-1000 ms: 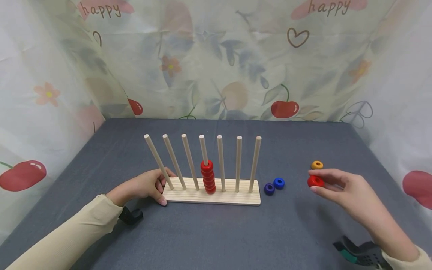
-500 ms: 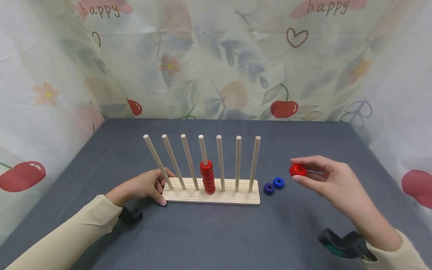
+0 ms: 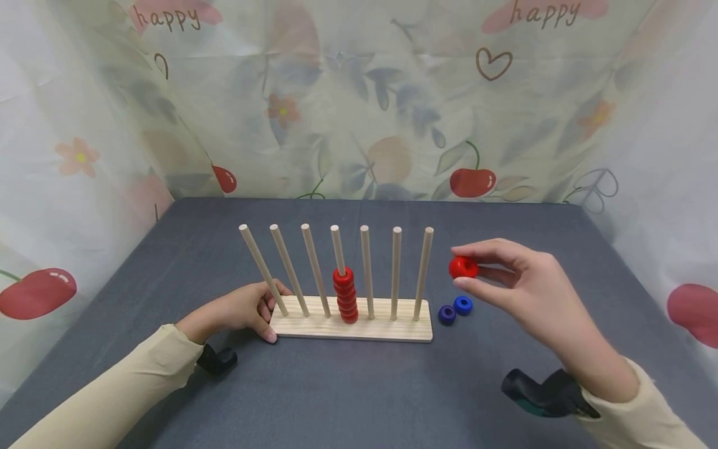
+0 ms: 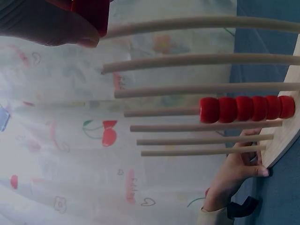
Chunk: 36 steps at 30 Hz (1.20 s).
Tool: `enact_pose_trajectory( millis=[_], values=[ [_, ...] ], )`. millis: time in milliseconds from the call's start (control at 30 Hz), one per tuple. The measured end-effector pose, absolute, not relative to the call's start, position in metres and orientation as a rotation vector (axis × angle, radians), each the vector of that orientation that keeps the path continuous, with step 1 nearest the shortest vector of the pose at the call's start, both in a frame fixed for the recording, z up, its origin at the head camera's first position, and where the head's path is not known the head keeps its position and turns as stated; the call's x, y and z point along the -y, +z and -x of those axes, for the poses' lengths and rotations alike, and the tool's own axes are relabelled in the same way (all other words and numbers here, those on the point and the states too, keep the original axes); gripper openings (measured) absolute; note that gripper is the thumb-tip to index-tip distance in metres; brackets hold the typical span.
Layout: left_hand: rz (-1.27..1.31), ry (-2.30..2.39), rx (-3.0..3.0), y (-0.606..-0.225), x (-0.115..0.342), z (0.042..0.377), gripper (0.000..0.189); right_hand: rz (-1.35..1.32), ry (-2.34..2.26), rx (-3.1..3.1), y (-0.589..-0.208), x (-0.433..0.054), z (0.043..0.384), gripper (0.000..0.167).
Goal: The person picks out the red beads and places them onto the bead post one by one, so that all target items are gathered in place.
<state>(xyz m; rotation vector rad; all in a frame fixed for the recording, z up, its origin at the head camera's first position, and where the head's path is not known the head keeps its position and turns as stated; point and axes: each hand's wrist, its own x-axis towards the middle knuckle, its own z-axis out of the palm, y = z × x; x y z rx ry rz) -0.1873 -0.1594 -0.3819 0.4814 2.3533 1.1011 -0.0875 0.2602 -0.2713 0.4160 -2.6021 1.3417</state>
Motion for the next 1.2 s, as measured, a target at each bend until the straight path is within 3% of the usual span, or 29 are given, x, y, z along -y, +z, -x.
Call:
enact_pose_trajectory(
  millis=[633, 1200],
  values=[
    [-0.474, 1.13, -2.32, -0.381, 0.16, 0.185, 0.08, -0.692, 1.407, 2.359, -0.231, -0.216, 0.084, 0.043],
    [-0.502, 1.095, -2.355, -0.382, 0.159, 0.187, 0.078, -0.825, 1.486, 2.251, -0.227, -0.175, 0.104, 0.042]
  ],
)
